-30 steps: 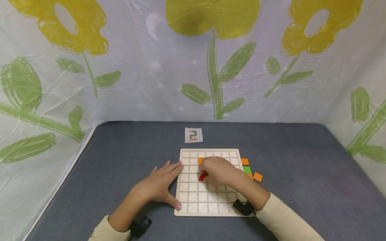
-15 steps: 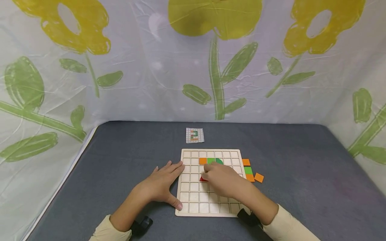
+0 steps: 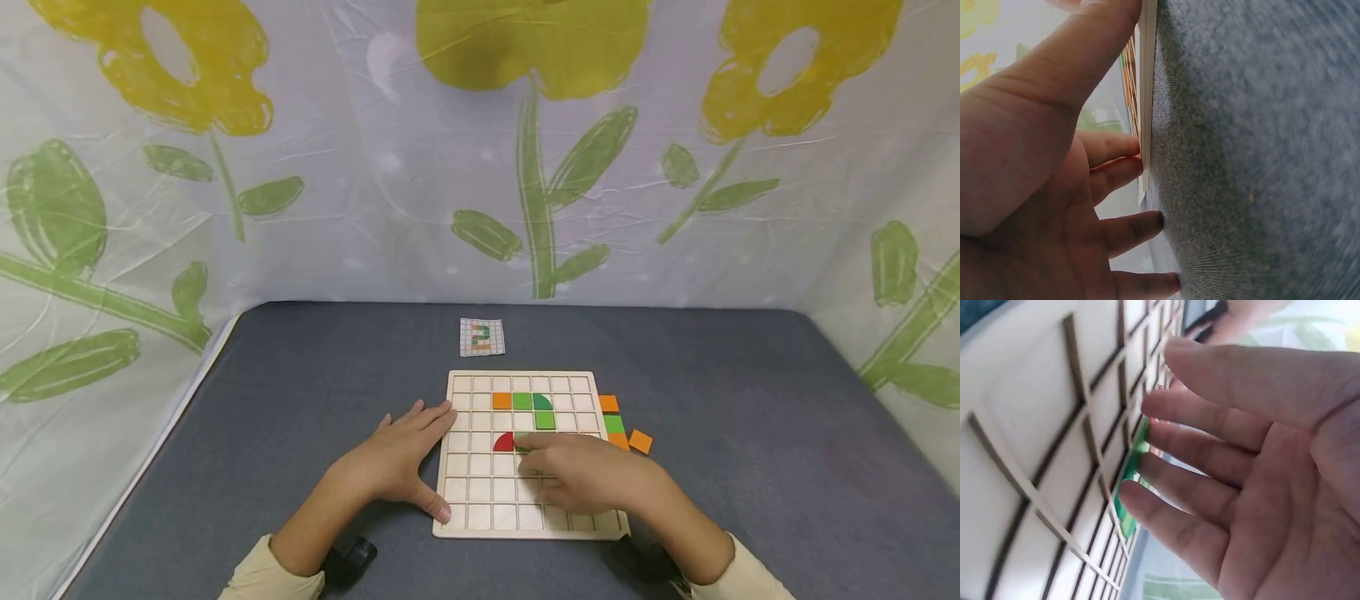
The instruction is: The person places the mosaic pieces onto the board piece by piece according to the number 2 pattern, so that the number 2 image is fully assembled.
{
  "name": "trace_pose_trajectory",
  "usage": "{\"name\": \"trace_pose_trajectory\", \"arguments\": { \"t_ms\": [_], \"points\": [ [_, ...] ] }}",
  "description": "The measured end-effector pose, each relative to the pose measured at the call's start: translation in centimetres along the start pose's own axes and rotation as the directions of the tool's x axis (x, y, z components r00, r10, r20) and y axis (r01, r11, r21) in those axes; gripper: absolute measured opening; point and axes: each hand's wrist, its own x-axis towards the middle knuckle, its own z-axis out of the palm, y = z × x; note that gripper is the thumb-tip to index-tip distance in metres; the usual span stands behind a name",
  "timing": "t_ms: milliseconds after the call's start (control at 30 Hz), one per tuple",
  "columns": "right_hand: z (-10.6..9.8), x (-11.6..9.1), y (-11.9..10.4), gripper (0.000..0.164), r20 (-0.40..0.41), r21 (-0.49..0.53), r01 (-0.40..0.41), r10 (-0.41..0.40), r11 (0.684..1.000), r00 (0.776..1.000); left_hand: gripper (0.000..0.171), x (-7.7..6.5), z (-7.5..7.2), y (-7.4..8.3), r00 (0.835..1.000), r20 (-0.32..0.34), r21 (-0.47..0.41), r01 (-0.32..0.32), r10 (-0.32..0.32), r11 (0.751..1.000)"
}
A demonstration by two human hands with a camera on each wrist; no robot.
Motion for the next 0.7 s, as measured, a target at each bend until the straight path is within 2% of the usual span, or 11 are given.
{"name": "trace_pose_trajectory", "arguments": {
  "t_ms": [167, 233, 300, 367, 400, 467, 533, 633, 700],
  "points": [
    [-1.4, -0.9, 1.0, 0.012, 0.062, 0.184, 0.042, -0.055, 0.982, 0.997, 0.128, 0.0, 0.0, 0.0, 1.0, -0.002, -0.012, -0.003, 0.003, 1.0],
    [-2.2, -1.4, 1.7, 0.012, 0.093, 0.275, 0.014, -0.041, 0.961, 0.995, 0.128, 0.0, 0.0, 0.0, 1.0, -0.003, -0.01, -0.003, 0.003, 1.0],
    [-3.0, -2.1, 2.4, 0.016, 0.108, 0.308, -0.052, 0.02, 0.95, 0.994, 0.129, 0.0, 0.0, 0.0, 1.0, -0.006, -0.004, -0.001, 0.001, 1.0],
    [-3.7, -2.9, 3.2, 0.022, 0.082, 0.288, -0.128, 0.109, 0.949, 0.991, 0.129, 0.1, 0.0, 0.0, 1.0, -0.004, 0.001, 0.0, 0.0, 1.0],
    [-3.9, -3.2, 3.6, 0.019, 0.065, 0.263, -0.173, 0.161, 0.949, 0.985, 0.129, 0.2, 0.0, 0.0, 1.0, -0.004, 0.001, 0.001, -0.001, 1.0],
    [-4.3, -3.7, 4.3, 0.016, 0.024, 0.202, -0.263, 0.264, 0.943, 0.964, 0.13, 0.2, 0.0, 0.0, 1.0, -0.004, 0.001, 0.002, -0.002, 1.0],
    [-4.3, -4.0, 5.0, 0.012, 0.006, 0.149, -0.354, 0.357, 0.923, 0.934, 0.13, 0.2, 0.0, 0.0, 1.0, -0.002, 0.003, 0.004, -0.004, 1.0],
    [-3.9, -4.1, 6.0, 0.01, 0.021, 0.118, -0.428, 0.429, 0.896, 0.903, 0.13, 0.2, 0.1, -0.1, 1.0, -0.004, 0.01, 0.004, -0.004, 1.0],
    [-3.5, -3.9, 6.6, 0.009, 0.028, 0.122, -0.442, 0.442, 0.888, 0.896, 0.13, 0.2, 0.2, -0.1, 1.0, -0.006, 0.015, 0.003, -0.003, 1.0]
  ]
}}
